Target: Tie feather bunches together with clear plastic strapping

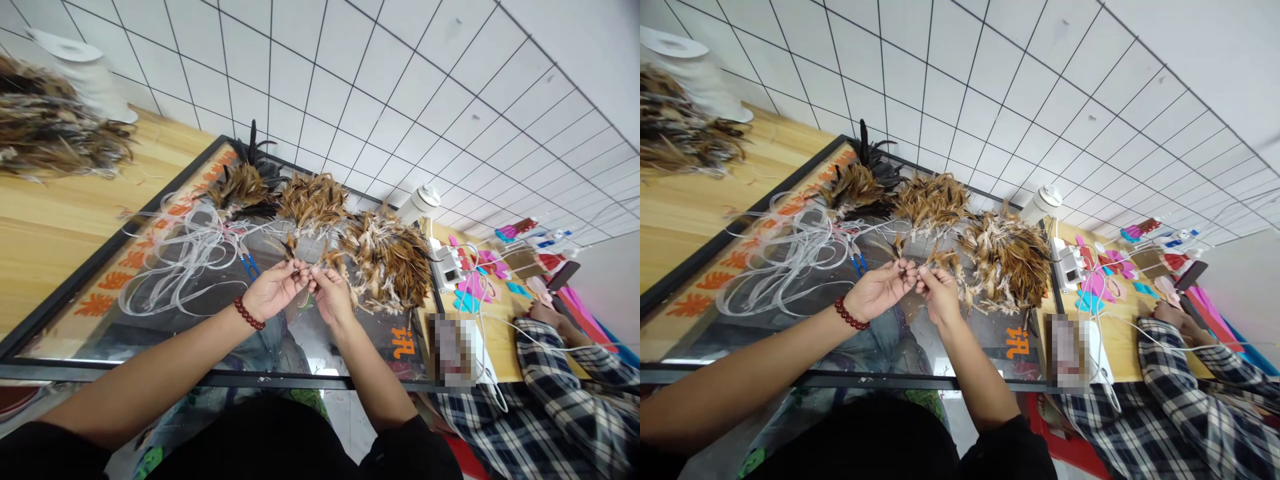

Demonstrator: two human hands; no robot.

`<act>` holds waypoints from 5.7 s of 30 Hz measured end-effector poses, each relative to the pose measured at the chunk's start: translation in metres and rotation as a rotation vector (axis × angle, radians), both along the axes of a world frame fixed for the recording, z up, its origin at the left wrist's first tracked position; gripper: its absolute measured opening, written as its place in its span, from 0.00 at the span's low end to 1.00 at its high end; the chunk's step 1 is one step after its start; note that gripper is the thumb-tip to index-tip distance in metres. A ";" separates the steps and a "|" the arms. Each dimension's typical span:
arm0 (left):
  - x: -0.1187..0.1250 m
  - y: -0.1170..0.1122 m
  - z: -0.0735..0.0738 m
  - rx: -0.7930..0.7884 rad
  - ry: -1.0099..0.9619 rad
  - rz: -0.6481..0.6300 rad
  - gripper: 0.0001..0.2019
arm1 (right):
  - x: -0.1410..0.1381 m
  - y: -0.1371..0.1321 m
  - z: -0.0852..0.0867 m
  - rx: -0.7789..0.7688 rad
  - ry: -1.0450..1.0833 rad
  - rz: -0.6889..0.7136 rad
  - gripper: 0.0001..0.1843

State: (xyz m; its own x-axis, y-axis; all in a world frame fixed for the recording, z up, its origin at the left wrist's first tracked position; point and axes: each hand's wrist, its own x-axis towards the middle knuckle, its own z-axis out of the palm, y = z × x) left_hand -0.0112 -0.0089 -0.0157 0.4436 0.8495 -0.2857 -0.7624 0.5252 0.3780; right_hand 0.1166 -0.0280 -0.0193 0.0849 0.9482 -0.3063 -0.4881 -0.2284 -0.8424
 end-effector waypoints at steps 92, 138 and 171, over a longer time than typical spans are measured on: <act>0.000 -0.003 -0.007 0.047 0.246 -0.214 0.02 | 0.024 -0.010 0.002 0.611 -1.180 0.106 0.36; 0.006 -0.010 -0.004 0.040 0.248 -0.058 0.02 | 0.035 -0.006 0.015 0.631 -1.494 0.014 0.18; 0.006 -0.006 0.001 0.020 0.355 0.008 0.06 | 0.084 0.002 0.007 0.240 -1.036 -0.184 0.10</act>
State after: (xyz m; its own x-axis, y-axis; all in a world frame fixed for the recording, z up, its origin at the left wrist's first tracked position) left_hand -0.0052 -0.0146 -0.0144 0.3127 0.8595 -0.4043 -0.5854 0.5096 0.6305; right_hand 0.2008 -0.0257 -0.0125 0.3430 0.9201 0.1890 0.4782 0.0021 -0.8782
